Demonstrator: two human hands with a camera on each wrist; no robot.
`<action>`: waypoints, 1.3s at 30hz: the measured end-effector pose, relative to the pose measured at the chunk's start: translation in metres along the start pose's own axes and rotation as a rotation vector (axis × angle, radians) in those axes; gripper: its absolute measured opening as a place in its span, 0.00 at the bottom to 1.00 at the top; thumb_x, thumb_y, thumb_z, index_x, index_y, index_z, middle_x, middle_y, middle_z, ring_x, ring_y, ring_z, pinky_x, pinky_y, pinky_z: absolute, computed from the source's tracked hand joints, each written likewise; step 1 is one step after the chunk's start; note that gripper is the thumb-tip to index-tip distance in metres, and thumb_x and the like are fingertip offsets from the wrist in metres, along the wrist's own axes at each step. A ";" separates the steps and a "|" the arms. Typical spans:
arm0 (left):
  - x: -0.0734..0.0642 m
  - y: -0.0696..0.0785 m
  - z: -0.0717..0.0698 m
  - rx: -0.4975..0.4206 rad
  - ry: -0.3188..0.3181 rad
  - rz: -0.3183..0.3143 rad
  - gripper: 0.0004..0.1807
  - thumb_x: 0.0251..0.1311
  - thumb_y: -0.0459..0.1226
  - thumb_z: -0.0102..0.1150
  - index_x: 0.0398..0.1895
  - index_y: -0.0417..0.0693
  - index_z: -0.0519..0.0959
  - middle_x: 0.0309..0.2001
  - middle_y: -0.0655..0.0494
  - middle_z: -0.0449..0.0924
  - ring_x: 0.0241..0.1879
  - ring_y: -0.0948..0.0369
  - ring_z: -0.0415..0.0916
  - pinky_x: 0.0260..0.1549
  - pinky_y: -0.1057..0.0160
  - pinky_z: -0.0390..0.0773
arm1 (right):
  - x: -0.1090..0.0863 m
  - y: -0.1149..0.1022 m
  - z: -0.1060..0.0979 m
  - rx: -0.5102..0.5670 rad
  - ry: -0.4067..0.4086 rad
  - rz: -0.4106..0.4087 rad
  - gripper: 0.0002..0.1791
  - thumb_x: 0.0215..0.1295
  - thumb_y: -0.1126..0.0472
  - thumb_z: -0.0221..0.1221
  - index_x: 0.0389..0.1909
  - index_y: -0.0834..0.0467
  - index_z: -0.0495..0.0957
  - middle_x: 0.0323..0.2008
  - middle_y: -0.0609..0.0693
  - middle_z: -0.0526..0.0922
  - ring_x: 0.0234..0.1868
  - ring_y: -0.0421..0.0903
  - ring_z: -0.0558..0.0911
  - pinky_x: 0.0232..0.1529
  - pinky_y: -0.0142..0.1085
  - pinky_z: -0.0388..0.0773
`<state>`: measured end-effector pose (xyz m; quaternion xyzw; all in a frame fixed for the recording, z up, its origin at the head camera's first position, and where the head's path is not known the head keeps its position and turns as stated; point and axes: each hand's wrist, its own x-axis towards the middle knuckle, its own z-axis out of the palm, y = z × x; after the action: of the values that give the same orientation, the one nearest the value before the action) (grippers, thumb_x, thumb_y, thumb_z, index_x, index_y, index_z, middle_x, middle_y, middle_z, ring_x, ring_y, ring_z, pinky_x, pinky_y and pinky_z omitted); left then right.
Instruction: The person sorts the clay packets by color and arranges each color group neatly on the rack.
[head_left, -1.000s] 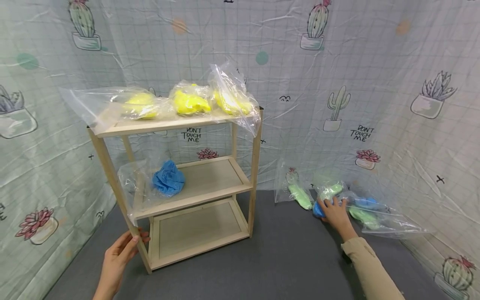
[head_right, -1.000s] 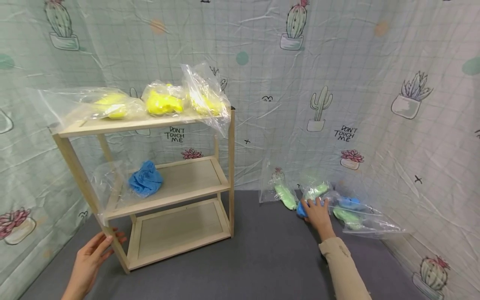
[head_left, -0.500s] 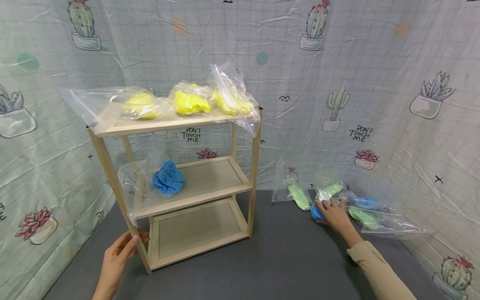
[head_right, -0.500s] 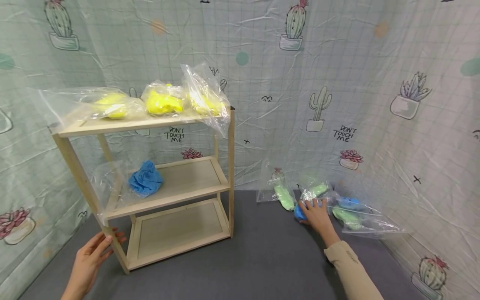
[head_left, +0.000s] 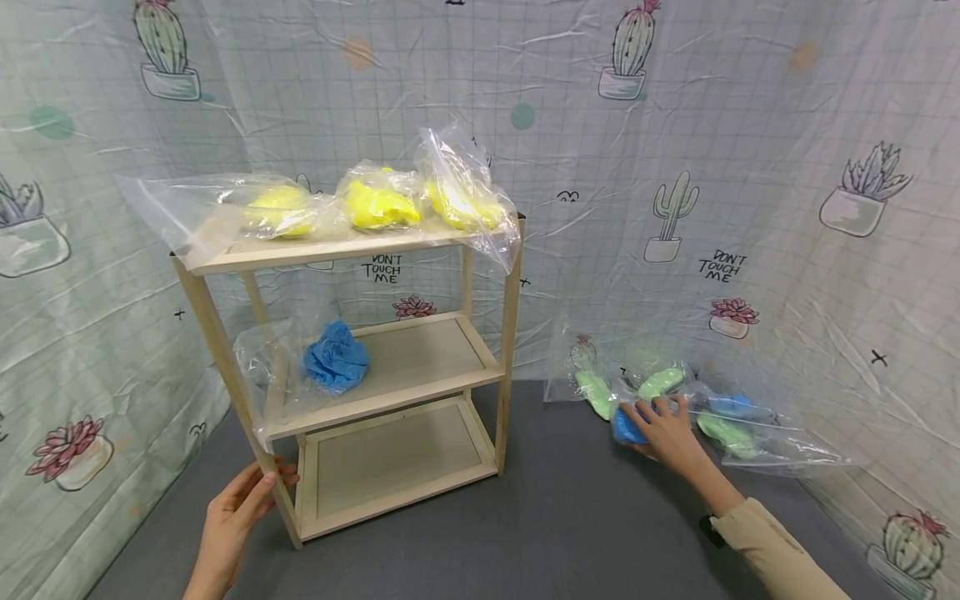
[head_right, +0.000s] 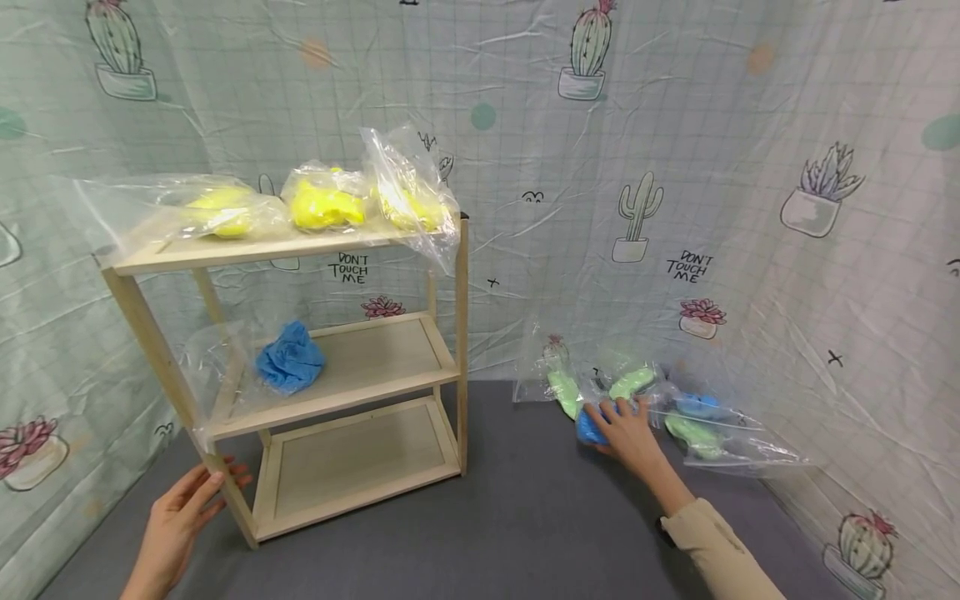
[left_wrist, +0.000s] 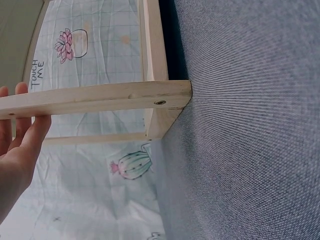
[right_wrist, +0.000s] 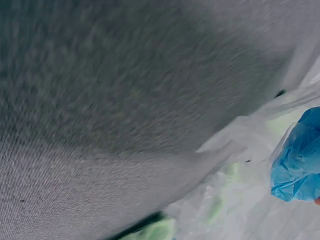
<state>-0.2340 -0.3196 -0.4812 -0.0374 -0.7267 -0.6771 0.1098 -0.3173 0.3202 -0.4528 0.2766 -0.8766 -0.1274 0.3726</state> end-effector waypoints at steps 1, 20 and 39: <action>0.000 0.001 0.001 0.013 0.008 -0.011 0.25 0.65 0.44 0.44 0.63 0.43 0.62 0.49 0.61 0.79 0.45 0.65 0.78 0.39 0.74 0.74 | 0.001 -0.002 -0.003 0.004 0.005 -0.001 0.40 0.37 0.40 0.68 0.52 0.54 0.70 0.39 0.56 0.74 0.39 0.57 0.70 0.40 0.59 0.58; -0.006 0.016 0.006 -0.062 -0.044 0.074 0.22 0.65 0.38 0.44 0.61 0.41 0.64 0.47 0.60 0.80 0.44 0.64 0.79 0.39 0.73 0.75 | 0.031 -0.041 -0.063 0.120 0.242 0.042 0.35 0.62 0.32 0.34 0.54 0.52 0.71 0.39 0.56 0.74 0.40 0.58 0.70 0.43 0.61 0.56; -0.002 0.003 0.002 -0.002 0.014 -0.001 0.25 0.65 0.42 0.45 0.62 0.42 0.62 0.48 0.63 0.79 0.45 0.66 0.78 0.39 0.75 0.74 | 0.084 -0.091 -0.116 0.223 0.546 0.010 0.25 0.61 0.42 0.46 0.49 0.54 0.75 0.37 0.57 0.75 0.41 0.59 0.68 0.43 0.60 0.53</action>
<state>-0.2314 -0.3169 -0.4789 -0.0324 -0.7254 -0.6780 0.1143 -0.2456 0.1955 -0.3624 0.3357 -0.7537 0.0506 0.5628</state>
